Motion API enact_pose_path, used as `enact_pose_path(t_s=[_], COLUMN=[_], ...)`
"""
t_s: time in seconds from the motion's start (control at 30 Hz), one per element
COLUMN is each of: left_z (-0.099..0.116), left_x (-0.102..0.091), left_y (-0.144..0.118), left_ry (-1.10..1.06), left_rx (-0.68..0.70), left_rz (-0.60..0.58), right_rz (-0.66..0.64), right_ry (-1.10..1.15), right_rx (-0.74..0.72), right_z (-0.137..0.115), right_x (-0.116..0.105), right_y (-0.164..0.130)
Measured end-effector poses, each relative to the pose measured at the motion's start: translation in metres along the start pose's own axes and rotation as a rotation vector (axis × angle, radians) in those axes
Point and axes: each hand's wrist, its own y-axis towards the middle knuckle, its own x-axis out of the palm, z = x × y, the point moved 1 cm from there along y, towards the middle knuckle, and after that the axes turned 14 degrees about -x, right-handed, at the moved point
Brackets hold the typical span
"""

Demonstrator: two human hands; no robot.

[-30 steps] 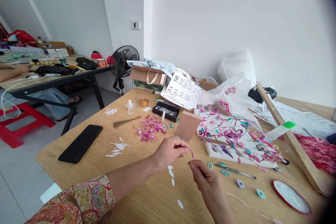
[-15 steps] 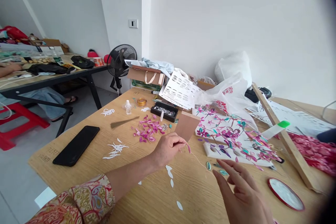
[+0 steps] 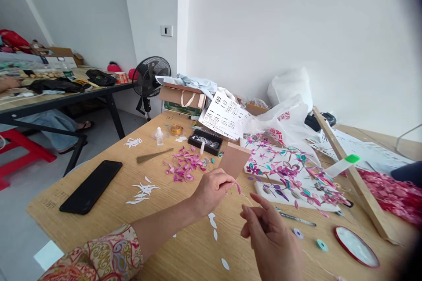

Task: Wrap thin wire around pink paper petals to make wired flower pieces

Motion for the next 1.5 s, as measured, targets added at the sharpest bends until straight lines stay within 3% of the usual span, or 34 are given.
enact_pose_path(t_s=[0.13, 0.33, 0.43, 0.83, 1.13, 1.33, 1.5], left_z=[0.001, 0.002, 0.003, 0.001, 0.000, 0.000, 0.004], left_x=[0.004, 0.007, 0.009, 0.014, 0.009, 0.012, 0.014], left_y=[-0.003, -0.005, -0.006, -0.005, 0.002, -0.001, -0.005], left_ry=[-0.035, -0.068, -0.084, -0.143, -0.195, -0.197, -0.187], left_rx=[0.005, -0.029, -0.043, -0.115, -0.154, -0.140, -0.144], left_rz=[-0.010, -0.042, -0.063, -0.130, -0.097, -0.096, -0.094], right_rz=[-0.103, -0.039, -0.054, -0.167, 0.084, 0.136, 0.237], right_ry=[-0.194, -0.449, -0.542, -0.618, -0.326, 0.091, 0.551], right_rx=[0.005, -0.226, -0.273, -0.454, -0.408, -0.100, 0.100], right_z=[-0.004, -0.001, -0.001, 0.007, 0.008, 0.033, 0.033], right_x=[0.003, 0.002, -0.001, -0.009, -0.004, 0.018, 0.027], right_y=[0.014, 0.021, 0.021, 0.030, 0.008, 0.001, 0.005])
